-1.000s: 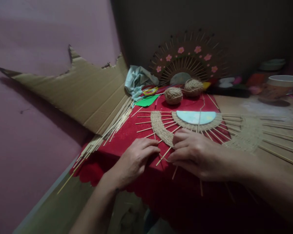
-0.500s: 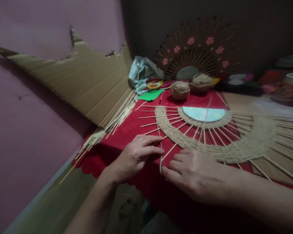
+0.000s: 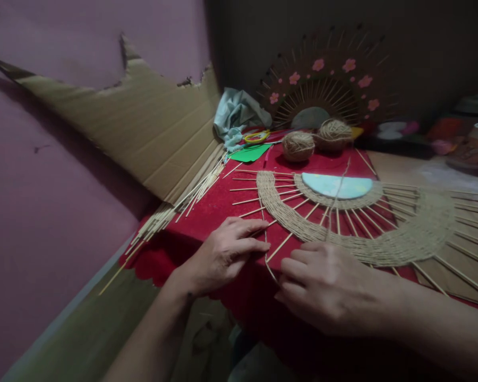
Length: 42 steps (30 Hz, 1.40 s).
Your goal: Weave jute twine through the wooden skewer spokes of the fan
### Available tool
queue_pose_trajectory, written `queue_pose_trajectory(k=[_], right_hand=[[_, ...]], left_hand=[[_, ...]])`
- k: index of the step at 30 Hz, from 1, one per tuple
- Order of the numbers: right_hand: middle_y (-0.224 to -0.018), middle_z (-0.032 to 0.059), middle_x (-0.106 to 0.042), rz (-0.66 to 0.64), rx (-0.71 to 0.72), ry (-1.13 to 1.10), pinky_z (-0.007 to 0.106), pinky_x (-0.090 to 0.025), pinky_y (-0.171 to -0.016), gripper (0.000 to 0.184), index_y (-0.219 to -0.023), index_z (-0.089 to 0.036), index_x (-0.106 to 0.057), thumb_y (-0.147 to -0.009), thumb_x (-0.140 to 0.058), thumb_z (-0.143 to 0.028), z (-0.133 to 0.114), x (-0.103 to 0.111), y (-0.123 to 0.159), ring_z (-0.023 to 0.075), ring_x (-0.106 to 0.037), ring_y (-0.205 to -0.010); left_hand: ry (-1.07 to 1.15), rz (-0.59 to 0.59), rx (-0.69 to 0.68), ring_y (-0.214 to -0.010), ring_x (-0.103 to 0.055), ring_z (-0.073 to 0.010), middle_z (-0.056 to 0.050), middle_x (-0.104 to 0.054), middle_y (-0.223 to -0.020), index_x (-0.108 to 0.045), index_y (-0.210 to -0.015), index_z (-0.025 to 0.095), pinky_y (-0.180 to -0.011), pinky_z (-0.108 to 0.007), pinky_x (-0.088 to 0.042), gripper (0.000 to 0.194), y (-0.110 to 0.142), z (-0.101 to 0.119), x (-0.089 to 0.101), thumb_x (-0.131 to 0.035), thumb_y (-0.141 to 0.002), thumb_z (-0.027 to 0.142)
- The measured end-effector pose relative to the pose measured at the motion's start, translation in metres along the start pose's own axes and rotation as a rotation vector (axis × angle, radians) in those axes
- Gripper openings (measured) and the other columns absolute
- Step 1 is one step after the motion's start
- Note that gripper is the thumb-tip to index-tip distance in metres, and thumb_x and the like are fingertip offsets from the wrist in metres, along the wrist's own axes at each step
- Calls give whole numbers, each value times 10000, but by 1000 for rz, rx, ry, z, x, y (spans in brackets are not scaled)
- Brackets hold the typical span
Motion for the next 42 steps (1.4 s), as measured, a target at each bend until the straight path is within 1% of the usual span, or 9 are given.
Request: queue_pose_trajectory(k=[6, 10, 15, 21, 27, 30, 32, 35, 42], right_hand=[[-662, 32, -584, -58, -16, -11, 325, -237, -512, 178, -863, -133, -589, -876, -412, -118, 1, -10, 2, 141, -459, -552], [-664, 36, -611, -123, -75, -60, 318, -203, -491, 164, -858, -134, -602, -849, -439, -116, 3, -19, 2, 141, -488, -542], [-609, 26, -606, -124, -169, -156, 303, -172, -487, 125, -773, -153, -607, -812, -488, -159, 11, -14, 2, 124, -465, -506], [-605, 21, -600, -84, -273, -274, 288, -198, -508, 213, -720, -156, -616, -859, -463, -207, 25, -6, 4, 103, -444, -508], [-595, 10, -587, -84, -268, -283, 293, -198, -503, 188, -692, -161, -594, -833, -474, -191, 27, -5, 2, 98, -430, -496], [-598, 15, -587, -107, -247, -278, 286, -214, -505, 169, -690, -160, -579, -816, -469, -179, 25, -8, 2, 100, -443, -507], [-594, 16, -583, -112, -247, -273, 282, -212, -499, 171, -666, -160, -558, -809, -467, -180, 26, -9, 3, 95, -437, -500], [-597, 12, -580, -95, -261, -302, 273, -215, -491, 166, -639, -161, -538, -794, -481, -179, 28, -7, 5, 86, -421, -491], [-617, 11, -609, -101, -431, -444, 227, -271, -514, 158, -653, -163, -585, -791, -507, -156, 50, -1, 11, 81, -490, -535]], left_hand=[[-15, -41, 79, -1148, -542, -190, -92, -588, -1263, -668, -1005, 189, -986, -381, -407, 225, 0, 4, 0, -493, -869, 151], [-35, -48, 123, -1176, -518, -198, -96, -599, -1235, -659, -970, 180, -1000, -383, -402, 180, -2, 6, 0, -508, -886, 228], [-71, -72, 137, -1212, -479, -203, -101, -583, -1240, -624, -979, 170, -1010, -375, -403, 191, -3, 9, -5, -544, -881, 313], [-118, -85, 168, -1203, -480, -183, -85, -576, -1227, -598, -945, 176, -1022, -362, -404, 141, -5, 12, -6, -486, -912, 256], [-304, -212, 183, -1191, -500, -274, -157, -573, -1216, -569, -889, 134, -992, -466, -437, 141, -12, 21, -19, -437, -898, 184], [-441, -243, 181, -1194, -503, -311, -219, -556, -1232, -569, -957, 82, -997, -484, -431, 169, -15, 27, -25, -434, -865, 125], [-526, -239, 187, -1162, -526, -329, -242, -572, -1193, -572, -972, 53, -995, -497, -426, 198, -17, 30, -27, -439, -830, 92], [-576, -231, 203, -1100, -562, -336, -233, -613, -1104, -586, -885, 65, -981, -518, -429, 166, -19, 32, -29, -443, -804, 84], [-499, -160, 209, -1074, -571, -323, -220, -619, -1035, -569, -827, 85, -1000, -496, -423, 111, -20, 36, -23, -473, -801, 136]])
Point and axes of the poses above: each hand's wrist, its own y-axis away from the middle knuckle, its own x-axis out of the back of the hand, z = x × y, the point moved 10 cm from there along -y, towards the middle knuckle
